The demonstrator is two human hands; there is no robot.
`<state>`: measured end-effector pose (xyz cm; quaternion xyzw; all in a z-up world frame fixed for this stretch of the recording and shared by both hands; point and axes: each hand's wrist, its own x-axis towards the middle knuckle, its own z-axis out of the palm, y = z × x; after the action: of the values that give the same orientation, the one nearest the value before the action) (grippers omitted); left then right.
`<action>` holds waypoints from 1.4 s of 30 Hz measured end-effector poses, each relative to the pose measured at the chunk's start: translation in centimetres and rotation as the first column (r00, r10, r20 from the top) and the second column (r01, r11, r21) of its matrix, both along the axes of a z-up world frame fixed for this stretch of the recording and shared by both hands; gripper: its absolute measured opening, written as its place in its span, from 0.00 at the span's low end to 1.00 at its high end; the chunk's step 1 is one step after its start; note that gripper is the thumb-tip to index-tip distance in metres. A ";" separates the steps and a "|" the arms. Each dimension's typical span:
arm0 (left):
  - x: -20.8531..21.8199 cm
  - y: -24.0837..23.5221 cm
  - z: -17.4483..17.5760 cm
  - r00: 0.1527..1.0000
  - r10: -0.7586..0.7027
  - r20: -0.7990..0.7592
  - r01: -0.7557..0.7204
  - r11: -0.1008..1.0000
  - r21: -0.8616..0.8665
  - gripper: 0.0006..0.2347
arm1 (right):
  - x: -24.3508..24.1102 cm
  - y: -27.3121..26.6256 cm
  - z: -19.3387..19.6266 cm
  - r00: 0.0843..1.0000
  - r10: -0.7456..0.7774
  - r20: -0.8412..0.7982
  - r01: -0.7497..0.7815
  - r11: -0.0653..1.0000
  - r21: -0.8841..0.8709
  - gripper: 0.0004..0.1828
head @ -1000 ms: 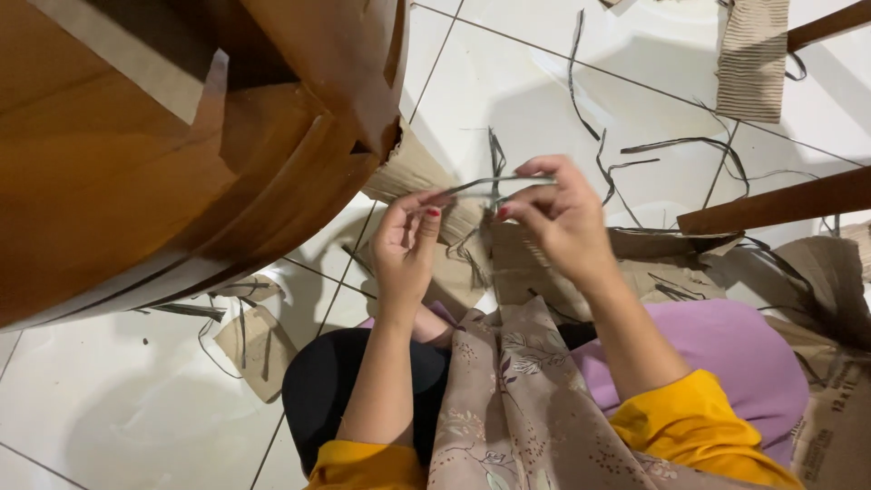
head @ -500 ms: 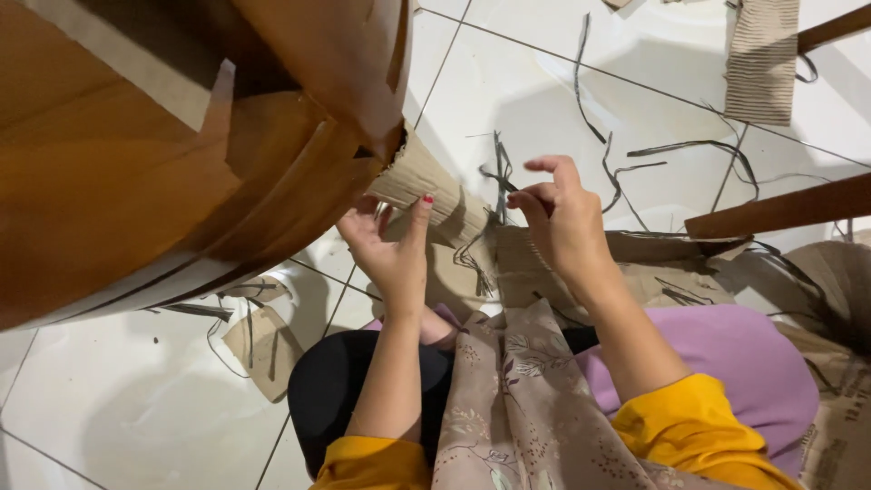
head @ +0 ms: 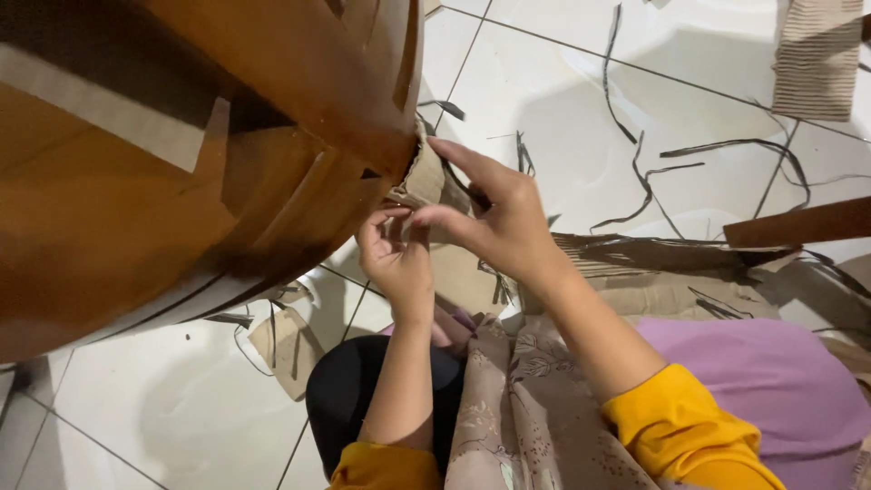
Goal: Wrapping a wooden chair leg with cardboard and securing it with plastic ties
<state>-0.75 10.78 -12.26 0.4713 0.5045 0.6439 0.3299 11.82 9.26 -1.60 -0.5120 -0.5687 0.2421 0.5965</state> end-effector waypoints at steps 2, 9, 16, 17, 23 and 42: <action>-0.8 0.8 -1.9 0.995 -0.005 0.099 0.009 0.999 -0.041 0.14 | 0.1 1.6 0.8 0.996 0.090 -0.007 -0.090 0.995 -0.053 0.41; -1.3 3.8 -9.7 0.828 -0.227 0.514 0.345 0.927 -0.146 0.12 | 2.1 5.5 1.9 0.893 0.449 -0.022 -0.447 0.882 -0.150 0.32; -1.3 4.1 -0.7 0.774 0.010 0.633 0.122 0.979 -0.164 0.15 | 1.6 5.4 1.7 0.880 0.464 -0.101 -0.475 0.864 -0.166 0.27; -1.3 4.1 1.5 0.860 0.110 0.498 0.000 0.976 -0.216 0.13 | 1.3 5.3 1.3 0.902 0.425 -0.081 -0.432 0.888 -0.155 0.26; -5.8 2.4 6.3 0.919 0.035 -0.394 -0.153 0.950 -0.273 0.11 | 0.3 3.6 0.7 0.974 0.219 0.058 -0.208 0.966 -0.155 0.31; 0.0 1.8 7.6 0.834 -0.017 -0.552 0.413 0.683 0.602 0.05 | 0.2 0.1 -2.5 0.988 -0.086 0.127 0.101 0.988 -0.117 0.33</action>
<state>-0.75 12.55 -4.66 0.7693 0.2284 0.5938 0.0585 12.06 9.38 -4.10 -0.5876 -0.5633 0.2169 0.5389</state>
